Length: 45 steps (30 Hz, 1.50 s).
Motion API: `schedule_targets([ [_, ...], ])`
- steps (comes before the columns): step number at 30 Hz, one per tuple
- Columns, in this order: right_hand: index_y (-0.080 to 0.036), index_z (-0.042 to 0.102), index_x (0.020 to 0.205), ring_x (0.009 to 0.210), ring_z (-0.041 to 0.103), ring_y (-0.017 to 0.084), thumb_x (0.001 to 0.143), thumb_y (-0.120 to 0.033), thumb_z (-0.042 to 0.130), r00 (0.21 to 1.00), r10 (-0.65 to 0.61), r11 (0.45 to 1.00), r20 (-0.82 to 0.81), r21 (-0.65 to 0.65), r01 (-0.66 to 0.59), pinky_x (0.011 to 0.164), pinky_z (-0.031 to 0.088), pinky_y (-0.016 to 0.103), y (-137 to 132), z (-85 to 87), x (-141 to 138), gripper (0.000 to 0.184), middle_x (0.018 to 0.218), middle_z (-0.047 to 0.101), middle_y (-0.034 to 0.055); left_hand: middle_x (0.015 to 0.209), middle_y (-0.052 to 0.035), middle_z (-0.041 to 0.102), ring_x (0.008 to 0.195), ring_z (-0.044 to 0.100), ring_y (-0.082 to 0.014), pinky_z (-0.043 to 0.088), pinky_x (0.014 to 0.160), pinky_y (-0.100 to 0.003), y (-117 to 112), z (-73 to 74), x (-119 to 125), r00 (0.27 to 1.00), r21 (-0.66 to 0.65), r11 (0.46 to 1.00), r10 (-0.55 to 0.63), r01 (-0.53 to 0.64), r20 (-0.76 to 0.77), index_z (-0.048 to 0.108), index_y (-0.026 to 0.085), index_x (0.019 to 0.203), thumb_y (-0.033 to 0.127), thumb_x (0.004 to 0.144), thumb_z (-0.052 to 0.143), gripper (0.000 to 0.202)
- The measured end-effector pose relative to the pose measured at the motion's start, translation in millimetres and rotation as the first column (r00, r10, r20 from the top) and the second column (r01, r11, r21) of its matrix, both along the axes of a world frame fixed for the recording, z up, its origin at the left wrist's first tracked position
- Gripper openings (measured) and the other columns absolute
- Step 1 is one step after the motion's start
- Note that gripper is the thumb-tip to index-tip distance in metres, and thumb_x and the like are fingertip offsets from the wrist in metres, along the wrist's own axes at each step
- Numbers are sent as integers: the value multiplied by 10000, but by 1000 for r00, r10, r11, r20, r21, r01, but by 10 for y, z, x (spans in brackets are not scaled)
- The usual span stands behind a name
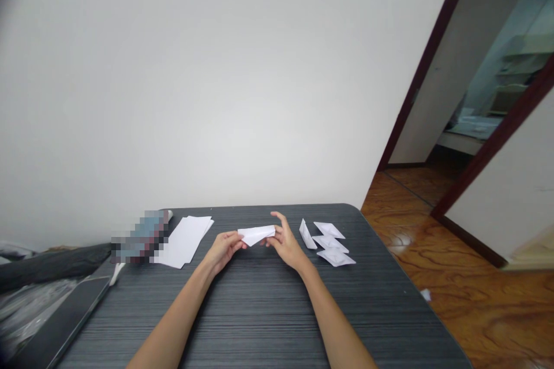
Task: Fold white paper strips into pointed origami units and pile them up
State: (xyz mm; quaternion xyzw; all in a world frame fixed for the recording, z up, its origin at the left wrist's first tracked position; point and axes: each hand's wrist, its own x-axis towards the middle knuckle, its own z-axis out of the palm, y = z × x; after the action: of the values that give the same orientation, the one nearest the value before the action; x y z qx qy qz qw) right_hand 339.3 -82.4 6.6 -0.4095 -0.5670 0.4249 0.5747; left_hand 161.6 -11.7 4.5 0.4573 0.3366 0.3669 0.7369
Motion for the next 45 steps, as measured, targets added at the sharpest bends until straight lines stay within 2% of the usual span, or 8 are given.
schedule_targets([
  [3,-199,313,1174,712,596,143,761,-254,472,994,100,994,-40,-40,-102,658,448,304,-7,37,98,446,792,610,38,592,-50,595,499,562,-68,461,518,-142,-4,24,-14,1000,18,1000,-8,8,-17,587,47,654,98,663,584,52],
  [7,-130,536,892,636,595,143,755,-321,489,993,112,988,-26,-102,-114,611,436,288,-7,68,175,240,694,635,63,577,-48,596,483,572,-89,465,500,-164,-22,52,-14,999,43,998,-39,40,-25,575,55,698,117,649,600,83],
  [19,-127,546,721,291,417,34,664,-211,527,1000,-13,958,-9,-288,10,305,219,144,24,-50,177,103,451,528,-48,549,-31,618,471,608,-164,475,466,-234,-116,58,43,978,244,953,-144,178,-153,475,117,796,310,653,605,273],
  [27,-110,613,786,511,554,79,635,-219,624,930,61,956,-363,-246,-159,469,376,182,-5,10,237,186,617,603,18,652,-61,643,643,635,-188,489,656,-287,-146,93,38,999,298,953,-49,48,-5,529,100,763,278,671,591,209],
  [32,-121,589,772,514,548,77,627,-230,646,916,-2,972,-401,-215,-92,444,357,170,-6,29,207,190,627,606,21,724,-87,650,675,627,-177,478,653,-274,-154,96,69,999,309,951,-31,19,36,533,90,816,260,678,597,228],
  [38,-145,506,712,419,521,99,655,-337,586,962,-225,956,-155,-224,188,337,270,167,104,-155,91,215,571,572,3,596,-42,612,513,552,-122,396,425,-198,-48,-48,91,973,442,890,186,-109,-135,585,84,794,341,657,594,291],
  [42,-141,528,671,432,506,107,678,-321,532,925,-363,911,112,-164,378,410,353,210,130,-241,67,181,542,564,9,574,-31,608,541,546,-131,418,522,-236,-17,-103,61,882,576,810,347,-111,-318,627,98,750,324,675,557,249],
  [45,-149,564,618,499,515,129,670,-269,521,798,-461,858,389,-32,512,510,392,246,116,-256,74,138,554,562,15,647,-39,622,614,539,-148,415,629,-281,-28,-107,36,742,721,693,478,9,-469,649,129,705,275,691,530,189],
])
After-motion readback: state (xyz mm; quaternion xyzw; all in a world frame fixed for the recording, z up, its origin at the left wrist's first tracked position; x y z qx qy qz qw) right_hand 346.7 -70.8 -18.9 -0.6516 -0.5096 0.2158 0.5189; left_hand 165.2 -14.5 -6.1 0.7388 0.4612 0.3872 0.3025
